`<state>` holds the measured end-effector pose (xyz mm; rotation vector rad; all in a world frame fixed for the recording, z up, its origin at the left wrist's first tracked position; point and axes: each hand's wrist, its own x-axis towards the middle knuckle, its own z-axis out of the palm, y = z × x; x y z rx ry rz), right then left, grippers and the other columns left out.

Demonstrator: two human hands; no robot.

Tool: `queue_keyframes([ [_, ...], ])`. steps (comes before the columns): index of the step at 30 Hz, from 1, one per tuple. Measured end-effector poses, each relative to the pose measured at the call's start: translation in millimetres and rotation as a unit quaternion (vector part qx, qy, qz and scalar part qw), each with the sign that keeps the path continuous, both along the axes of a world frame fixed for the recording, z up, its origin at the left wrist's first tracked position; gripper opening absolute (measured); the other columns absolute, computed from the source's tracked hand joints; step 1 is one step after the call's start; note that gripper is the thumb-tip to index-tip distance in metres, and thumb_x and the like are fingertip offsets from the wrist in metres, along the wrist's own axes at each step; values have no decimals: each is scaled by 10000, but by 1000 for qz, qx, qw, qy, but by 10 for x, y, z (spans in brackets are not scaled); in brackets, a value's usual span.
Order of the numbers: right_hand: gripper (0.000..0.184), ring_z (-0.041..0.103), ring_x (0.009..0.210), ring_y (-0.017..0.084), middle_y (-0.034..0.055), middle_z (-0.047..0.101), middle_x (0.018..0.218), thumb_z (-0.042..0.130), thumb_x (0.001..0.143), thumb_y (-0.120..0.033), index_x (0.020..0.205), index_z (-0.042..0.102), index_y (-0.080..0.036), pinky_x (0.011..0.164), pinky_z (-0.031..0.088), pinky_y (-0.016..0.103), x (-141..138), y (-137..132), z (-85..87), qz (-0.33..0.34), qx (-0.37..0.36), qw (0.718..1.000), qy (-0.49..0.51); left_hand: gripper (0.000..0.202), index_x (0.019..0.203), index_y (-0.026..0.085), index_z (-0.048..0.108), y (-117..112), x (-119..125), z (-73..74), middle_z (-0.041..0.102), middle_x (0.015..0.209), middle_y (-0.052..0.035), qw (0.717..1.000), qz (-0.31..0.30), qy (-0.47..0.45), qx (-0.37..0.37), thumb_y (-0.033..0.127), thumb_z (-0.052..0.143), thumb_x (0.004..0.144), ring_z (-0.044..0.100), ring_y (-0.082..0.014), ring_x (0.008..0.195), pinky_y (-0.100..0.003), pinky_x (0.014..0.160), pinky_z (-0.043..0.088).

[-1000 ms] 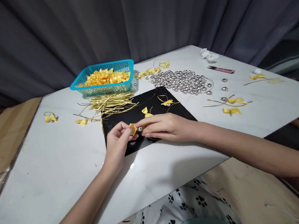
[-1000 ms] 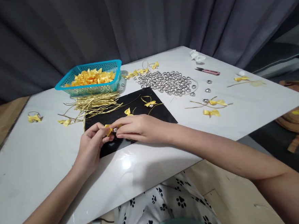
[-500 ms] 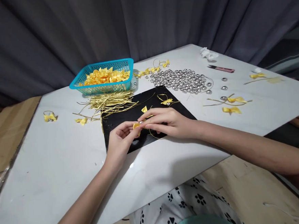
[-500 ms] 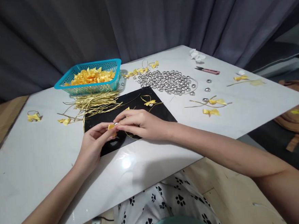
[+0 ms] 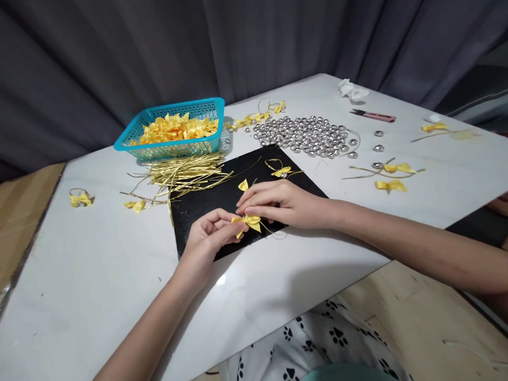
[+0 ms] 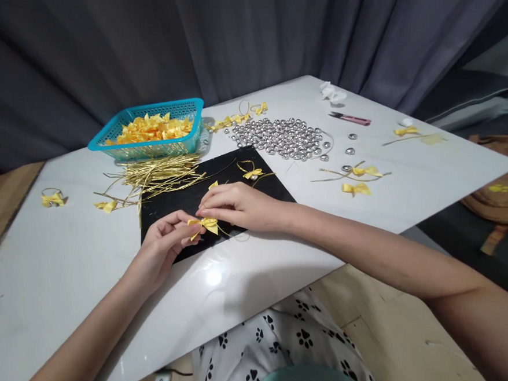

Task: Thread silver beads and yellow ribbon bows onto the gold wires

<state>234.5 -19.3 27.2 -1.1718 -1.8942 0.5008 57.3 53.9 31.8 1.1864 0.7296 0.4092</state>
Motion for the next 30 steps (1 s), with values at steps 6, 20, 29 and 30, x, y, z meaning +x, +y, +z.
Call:
queue_keyframes([
  [6,260,509,496,31,63,644,902,478,911,-287,990,641,-100,487,423,182,-2,-11,25,-56,-90,985,136,192,683,142,619,-3,5,-3,653,653,-24,1000,16,9,9,245,752,591,557,-87,582,-194,597,428],
  [20,229,314,457,30,-37,371,612,492,915,-329,849,574,-126,428,373,142,176,-90,344,-61,-92,923,369,93,641,163,647,23,-10,-57,638,860,-3,994,65,-27,84,200,732,647,554,-81,753,-158,655,425],
  [29,283,404,453,7,23,558,773,452,931,-267,1049,592,-51,412,350,158,91,-80,262,-46,-100,969,222,138,719,169,638,13,-25,-73,655,737,1,990,40,-16,132,268,730,690,562,-81,659,-171,621,438],
  [30,285,405,452,6,23,562,772,457,927,-251,1072,588,-44,410,342,157,88,-82,256,-51,-96,972,208,141,731,170,638,14,-26,-77,643,715,7,989,39,-15,140,273,727,696,552,-76,641,-167,606,434],
])
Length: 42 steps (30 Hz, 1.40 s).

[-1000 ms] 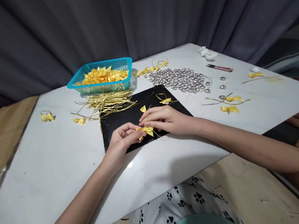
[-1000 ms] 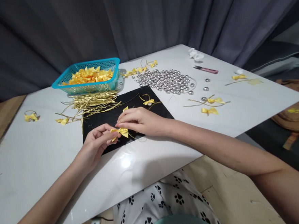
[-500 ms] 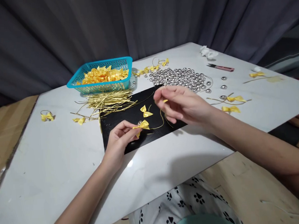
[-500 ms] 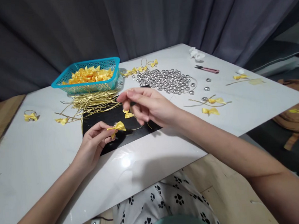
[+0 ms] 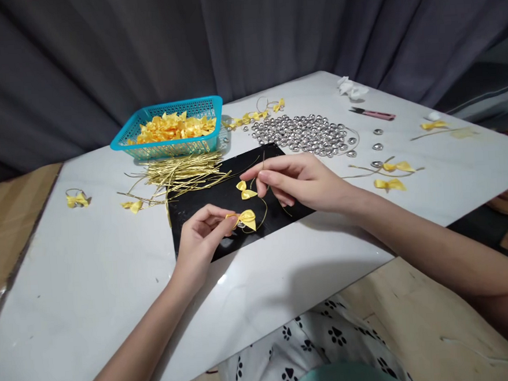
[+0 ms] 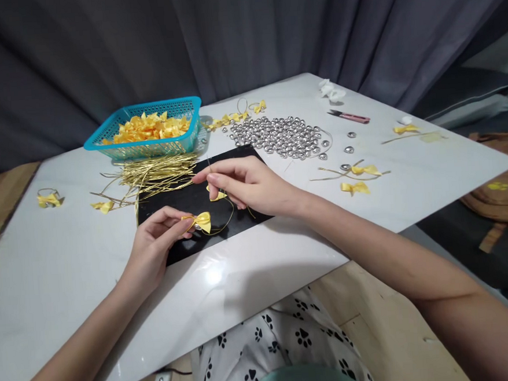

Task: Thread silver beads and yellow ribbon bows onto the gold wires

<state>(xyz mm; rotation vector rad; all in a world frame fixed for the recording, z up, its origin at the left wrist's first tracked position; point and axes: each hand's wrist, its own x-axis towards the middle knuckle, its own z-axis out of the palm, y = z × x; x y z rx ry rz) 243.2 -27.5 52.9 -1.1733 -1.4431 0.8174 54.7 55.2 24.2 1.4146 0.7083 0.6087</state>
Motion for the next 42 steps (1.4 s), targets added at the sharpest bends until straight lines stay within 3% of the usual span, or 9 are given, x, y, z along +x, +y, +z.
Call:
queue_keyframes([
  [5,281,404,491,9,6,574,721,448,919,-188,1133,572,-56,441,319,148,-5,0,-38,-22,29,996,-83,139,759,170,635,8,3,-11,622,717,10,1000,2,0,28,278,711,715,531,-68,627,-160,581,425],
  [8,308,494,578,34,15,608,728,458,905,-162,1188,496,-44,504,358,153,-21,1,-62,-28,59,991,-113,122,765,173,640,11,15,-12,620,735,13,999,-1,-2,47,261,708,718,533,-65,649,-152,594,425],
  [12,196,546,599,52,38,633,744,500,886,-179,1038,494,-55,497,356,155,-35,-9,-82,-60,102,981,-153,125,750,167,629,5,25,-10,612,709,23,1000,-13,-3,27,258,708,717,530,-57,616,-149,586,428],
  [15,91,500,567,41,22,610,726,515,879,-159,891,566,-84,514,356,162,-35,-19,-90,-70,176,952,-240,143,752,162,618,-7,18,3,629,707,18,1000,-17,-1,6,268,708,718,562,-65,620,-160,607,449],
  [19,117,513,667,69,50,599,770,502,868,-99,868,616,-71,620,408,190,-38,-35,-96,-66,256,910,-319,160,756,158,605,-18,5,23,657,699,7,1000,-18,-3,-14,274,709,717,599,-77,612,-171,623,467],
  [24,150,526,701,90,75,583,819,476,858,-81,890,621,-61,606,418,197,-44,-66,-115,-52,252,896,-361,157,750,154,592,-12,12,3,668,679,0,1000,-17,1,-15,259,705,720,641,-97,635,-158,606,456],
  [30,170,479,622,82,52,556,760,466,842,-79,853,636,-77,515,351,188,-69,-90,-137,-45,237,874,-422,130,745,150,619,-13,11,-11,671,704,1,1000,-17,-3,4,239,708,717,634,-82,659,-151,641,474],
  [42,173,416,594,79,30,485,704,454,831,-65,817,626,-77,503,312,191,-108,-94,-150,-38,236,878,-416,153,717,151,623,-5,9,-13,669,701,0,1000,5,-6,3,246,736,679,639,-92,648,-175,650,507],
])
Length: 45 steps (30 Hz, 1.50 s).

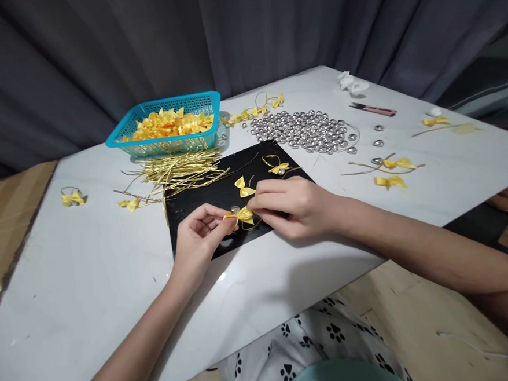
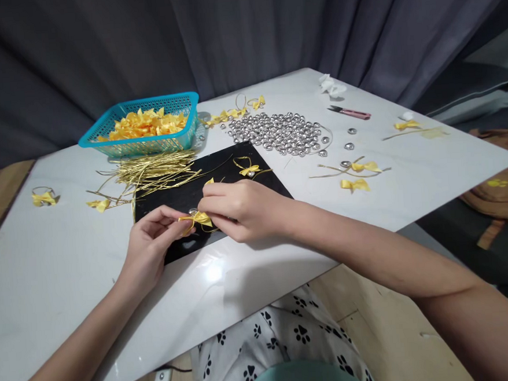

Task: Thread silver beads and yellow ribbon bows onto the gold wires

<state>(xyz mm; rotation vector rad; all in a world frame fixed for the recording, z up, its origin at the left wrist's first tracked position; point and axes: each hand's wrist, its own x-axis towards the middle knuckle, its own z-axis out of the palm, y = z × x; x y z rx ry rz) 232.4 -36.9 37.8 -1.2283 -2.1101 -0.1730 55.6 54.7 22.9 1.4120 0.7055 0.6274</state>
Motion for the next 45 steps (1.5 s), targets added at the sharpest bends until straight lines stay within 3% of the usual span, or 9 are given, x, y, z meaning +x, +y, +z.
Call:
queue_keyframes([
  [23,175,413,612,88,32,486,696,419,860,-85,808,586,-90,517,298,201,-24,-10,-7,-9,-24,1000,-11,170,707,150,612,0,12,-2,653,672,-5,1000,6,9,12,262,734,668,633,-110,637,-205,645,508],
  [37,165,344,469,103,-15,437,553,339,872,-121,834,498,-130,473,231,257,-130,-46,-76,-67,-5,988,-142,145,700,158,683,9,17,3,690,697,-24,998,52,-17,-19,224,775,610,645,-125,671,-222,679,512],
  [45,154,356,470,104,-15,444,549,322,881,-108,815,459,-129,475,229,257,-179,-43,-112,-70,9,988,-134,136,725,171,699,21,2,-17,705,795,-20,997,59,-42,-2,219,775,623,653,-119,738,-217,735,516],
])
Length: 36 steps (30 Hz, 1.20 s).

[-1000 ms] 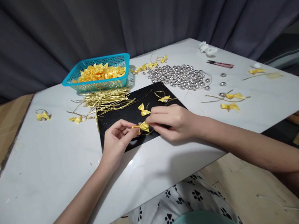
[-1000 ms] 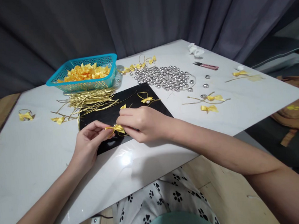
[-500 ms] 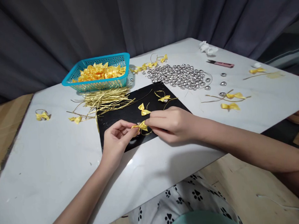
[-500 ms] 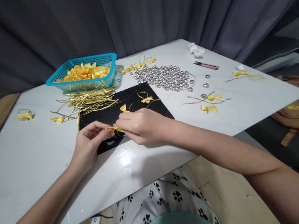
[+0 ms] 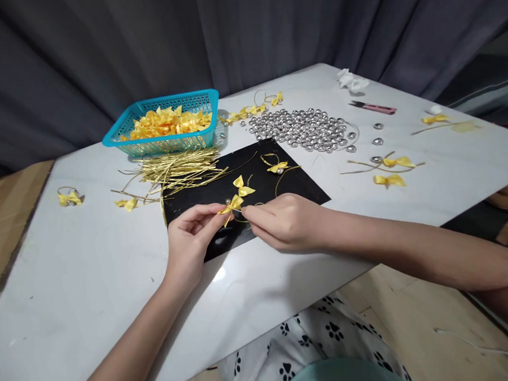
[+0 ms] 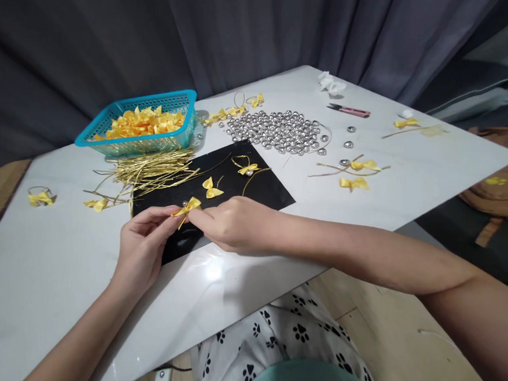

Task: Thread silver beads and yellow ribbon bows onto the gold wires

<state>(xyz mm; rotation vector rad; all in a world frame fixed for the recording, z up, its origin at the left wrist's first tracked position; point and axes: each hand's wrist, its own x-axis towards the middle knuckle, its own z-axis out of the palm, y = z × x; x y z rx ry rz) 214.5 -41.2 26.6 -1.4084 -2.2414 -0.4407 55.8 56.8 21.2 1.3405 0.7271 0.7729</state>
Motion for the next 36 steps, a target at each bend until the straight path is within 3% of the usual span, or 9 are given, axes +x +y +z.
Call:
queue_keyframes([
  [9,180,343,458,96,-20,427,550,273,891,-93,864,448,-123,459,216,262,-77,-8,-50,-28,-17,999,-7,136,744,178,702,-5,-10,-20,703,806,-26,1000,0,5,20,236,765,638,652,-131,744,-241,742,518],
  [16,135,384,433,86,-31,449,542,360,859,-56,801,461,-125,437,278,254,-142,10,-109,-41,86,995,8,88,727,203,716,-43,-10,-30,705,758,-8,998,26,-3,63,217,757,651,650,-123,716,-226,700,524],
  [27,159,488,457,90,2,537,575,378,874,-54,779,497,-101,417,334,244,-167,27,-142,-35,127,991,25,92,739,220,725,-144,-23,-14,711,777,4,985,55,-7,163,148,712,684,660,-120,751,-222,717,537],
  [36,159,507,455,84,-1,551,569,387,883,-71,794,518,-86,414,371,235,-174,39,-152,-32,164,986,8,149,765,203,725,-189,-42,-19,714,779,-9,952,66,-11,298,78,680,697,662,-111,724,-204,657,550],
])
